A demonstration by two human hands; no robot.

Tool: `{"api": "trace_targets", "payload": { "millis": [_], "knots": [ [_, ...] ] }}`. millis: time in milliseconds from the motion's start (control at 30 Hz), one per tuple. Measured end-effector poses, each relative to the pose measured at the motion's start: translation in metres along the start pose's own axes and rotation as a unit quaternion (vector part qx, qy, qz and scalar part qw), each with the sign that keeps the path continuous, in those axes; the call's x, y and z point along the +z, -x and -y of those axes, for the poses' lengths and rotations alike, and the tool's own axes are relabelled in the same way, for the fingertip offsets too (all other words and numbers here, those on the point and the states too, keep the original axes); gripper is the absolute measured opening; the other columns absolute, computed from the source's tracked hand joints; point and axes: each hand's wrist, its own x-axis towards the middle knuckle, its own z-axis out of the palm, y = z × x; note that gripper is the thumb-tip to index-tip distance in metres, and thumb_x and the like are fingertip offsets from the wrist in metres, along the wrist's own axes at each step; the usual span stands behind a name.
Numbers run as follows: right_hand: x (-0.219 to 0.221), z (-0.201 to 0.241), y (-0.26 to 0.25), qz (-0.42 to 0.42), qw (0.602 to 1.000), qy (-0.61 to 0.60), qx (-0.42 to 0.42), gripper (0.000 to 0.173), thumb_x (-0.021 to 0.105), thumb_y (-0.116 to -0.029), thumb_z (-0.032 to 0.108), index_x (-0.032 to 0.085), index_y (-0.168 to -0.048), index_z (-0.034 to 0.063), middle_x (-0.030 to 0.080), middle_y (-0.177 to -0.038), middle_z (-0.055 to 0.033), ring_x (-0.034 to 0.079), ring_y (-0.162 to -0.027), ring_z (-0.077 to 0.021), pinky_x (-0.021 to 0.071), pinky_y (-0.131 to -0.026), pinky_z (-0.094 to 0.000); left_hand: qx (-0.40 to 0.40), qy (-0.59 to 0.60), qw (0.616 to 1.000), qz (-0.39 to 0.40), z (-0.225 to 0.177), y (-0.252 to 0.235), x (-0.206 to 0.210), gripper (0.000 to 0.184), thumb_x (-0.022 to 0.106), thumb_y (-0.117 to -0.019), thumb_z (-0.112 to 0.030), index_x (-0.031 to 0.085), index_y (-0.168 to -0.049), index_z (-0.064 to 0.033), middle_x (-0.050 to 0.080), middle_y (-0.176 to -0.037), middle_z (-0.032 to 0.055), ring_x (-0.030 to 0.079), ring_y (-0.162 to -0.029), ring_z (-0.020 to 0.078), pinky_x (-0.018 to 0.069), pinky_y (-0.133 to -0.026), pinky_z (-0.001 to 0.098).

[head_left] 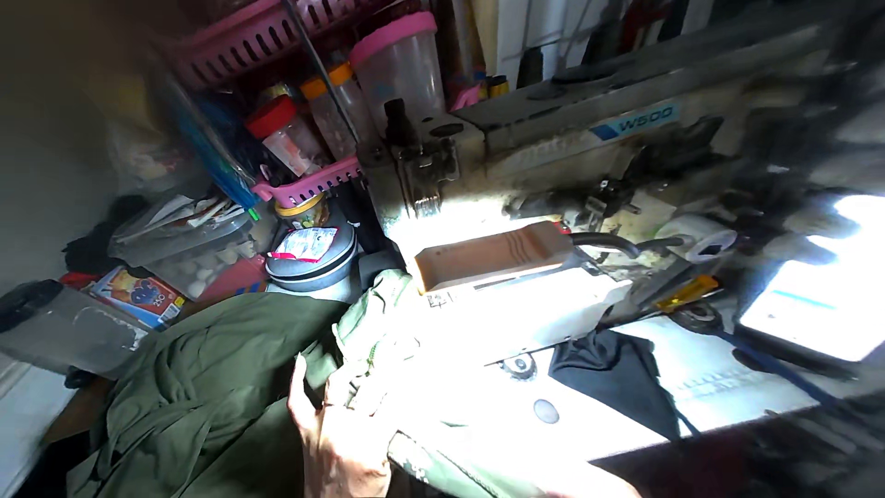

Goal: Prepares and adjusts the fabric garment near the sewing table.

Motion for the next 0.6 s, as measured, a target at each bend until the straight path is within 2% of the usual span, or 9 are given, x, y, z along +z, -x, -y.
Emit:
{"api": "trace_targets", "payload": {
  "millis": [133,200,300,367,467,533,600],
  "knots": [
    [0.001,0.002,-0.012,-0.005,0.999,0.003,0.033,0.025,0.062,-0.1,0.011,0.071,-0.095,-0.0107,0.069,-0.08,-0.0141,0.061,-0.072,-0.0044,0.0509,-0.071,-0.0201,0.007,-0.012,1.0,-0.021,0.008,-0.011,0.01,0.022,0.059,-0.0917,-0.018,0.079,-0.083,-0.0206,0.075,-0.088,0.0034,0.07,-0.1,0.0258,0.0238,-0.109,0.0708],
    [0.002,0.002,-0.019,-0.01,0.999,0.011,0.044,0.025,0.062,-0.1004,0.014,0.072,-0.096,-0.0085,0.07,-0.082,-0.013,0.062,-0.074,-0.0042,0.0517,-0.073,-0.0206,0.003,-0.018,1.0,-0.008,0.011,-0.016,0.011,0.023,0.058,-0.0909,-0.017,0.08,-0.085,-0.0195,0.076,-0.09,0.0031,0.07,-0.102,0.0282,0.0248,-0.107,0.0732],
    [0.003,0.0,-0.029,-0.023,0.998,0.024,0.053,0.025,0.061,-0.1,0.016,0.072,-0.097,-0.0069,0.069,-0.08,-0.0113,0.061,-0.071,-0.0045,0.0512,-0.069,-0.021,-0.008,-0.015,1.0,0.015,0.015,-0.023,0.013,0.026,0.056,-0.0883,-0.01,0.081,-0.092,-0.016,0.077,-0.098,0.0045,0.071,-0.104,0.0301,0.0267,-0.106,0.0756],
    [0.003,-0.001,-0.034,-0.026,0.998,0.024,0.057,0.026,0.061,-0.1005,0.017,0.072,-0.098,-0.0066,0.068,-0.08,-0.0097,0.06,-0.07,-0.0038,0.051,-0.068,-0.0208,0.008,0.014,1.0,0.02,0.02,-0.025,0.015,0.027,0.056,-0.0881,-0.01,0.081,-0.093,-0.018,0.077,-0.101,0.0048,0.07,-0.105,0.0305,0.0286,-0.106,0.0733],
    [0.002,-0.001,-0.041,-0.023,0.997,0.015,0.072,0.026,0.061,-0.1005,0.019,0.072,-0.099,-0.0046,0.067,-0.079,-0.0051,0.059,-0.069,-0.0013,0.0508,-0.068,-0.0202,0.068,0.059,0.995,0.044,0.03,-0.027,0.015,0.029,0.057,-0.0932,-0.014,0.081,-0.097,-0.0303,0.076,-0.106,0.0031,0.067,-0.107,0.0271,0.0308,-0.109,0.063],
    [0.001,-0.006,-0.046,-0.023,0.997,0.008,0.075,0.026,0.061,-0.1009,0.021,0.072,-0.099,-0.0023,0.066,-0.079,-0.0018,0.058,-0.07,0.0006,0.0505,-0.068,-0.0192,0.096,0.039,0.992,0.066,0.034,-0.03,0.013,0.029,0.057,-0.0938,-0.015,0.08,-0.097,-0.0323,0.075,-0.107,0.0018,0.066,-0.109,0.0276,0.0294,-0.108,0.067],
    [0.002,-0.014,-0.053,-0.03,0.997,0.008,0.07,0.026,0.061,-0.1008,0.024,0.072,-0.101,0.0002,0.065,-0.079,-0.0002,0.057,-0.067,0.0007,0.05,-0.065,-0.0188,0.09,-0.007,0.992,0.083,0.035,-0.034,0.013,0.029,0.057,-0.0897,-0.009,0.08,-0.094,-0.0264,0.075,-0.106,0.0024,0.067,-0.11,0.0297,0.028,-0.107,0.0721]
  ]
}}
